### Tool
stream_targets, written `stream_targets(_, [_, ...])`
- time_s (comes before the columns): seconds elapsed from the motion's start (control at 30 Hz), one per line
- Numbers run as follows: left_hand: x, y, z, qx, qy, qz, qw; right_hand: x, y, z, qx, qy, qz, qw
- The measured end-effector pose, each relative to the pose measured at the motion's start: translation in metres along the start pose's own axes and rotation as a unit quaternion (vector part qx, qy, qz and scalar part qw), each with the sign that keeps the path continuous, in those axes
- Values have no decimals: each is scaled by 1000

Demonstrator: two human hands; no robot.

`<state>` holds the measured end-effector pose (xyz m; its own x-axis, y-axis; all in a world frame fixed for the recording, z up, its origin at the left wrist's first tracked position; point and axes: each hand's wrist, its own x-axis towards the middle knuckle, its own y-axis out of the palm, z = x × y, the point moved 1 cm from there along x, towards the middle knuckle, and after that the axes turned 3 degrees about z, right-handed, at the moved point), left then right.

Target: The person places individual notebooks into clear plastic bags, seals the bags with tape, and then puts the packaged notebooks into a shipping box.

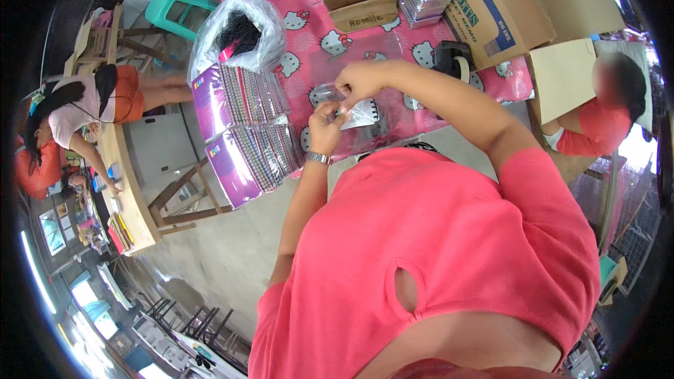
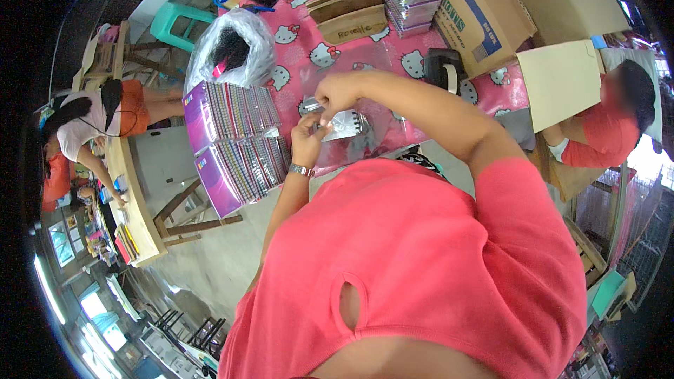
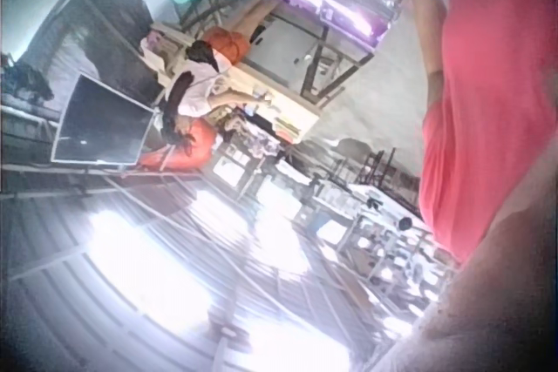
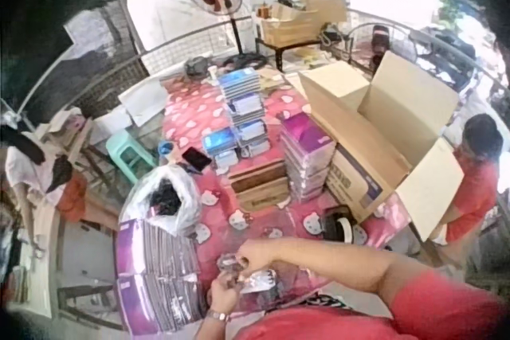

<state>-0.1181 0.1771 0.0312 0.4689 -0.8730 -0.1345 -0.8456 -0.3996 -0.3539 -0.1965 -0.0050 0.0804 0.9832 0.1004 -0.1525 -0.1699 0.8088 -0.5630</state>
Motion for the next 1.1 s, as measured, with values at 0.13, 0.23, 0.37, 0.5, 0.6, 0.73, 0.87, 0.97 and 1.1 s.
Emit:
stream_targets(0.13, [-1, 1, 7, -56, -5, -10, 998, 26, -4, -15, -198, 49, 107, 973])
stream_targets(0.23, [0, 5, 10, -69, 1, -3, 998, 32, 10, -51, -139, 92, 150, 975])
stream_targets(0.37, [-17, 10, 4, -88, 50, -25, 995, 2, 44, -90, 42, 236, 132, 962])
stream_targets(0.5, [-22, 12, 7, 162, 159, -4, 974, -44, 93, -130, 215, 187, -97, 954])
stream_targets(0.6, [-35, 9, 4, 172, 151, 58, 972, -70, 101, -88, 76, 116, -137, 981])
stream_targets(0.73, [-34, 20, 12, -12, 43, 29, 999, -71, 116, -48, 16, 115, -237, 964])
stream_targets(0.87, [-20, 15, -30, -39, 140, -64, 987, -95, 45, 11, 37, 41, -305, 951])
stream_targets(0.97, [-20, 8, -100, -142, 193, -81, 967, -146, -27, 92, -97, -63, -423, 899])
stream_targets(1.1, [-8, 18, -142, -132, 253, -44, 958, -230, -104, 177, -230, -216, -550, 773])
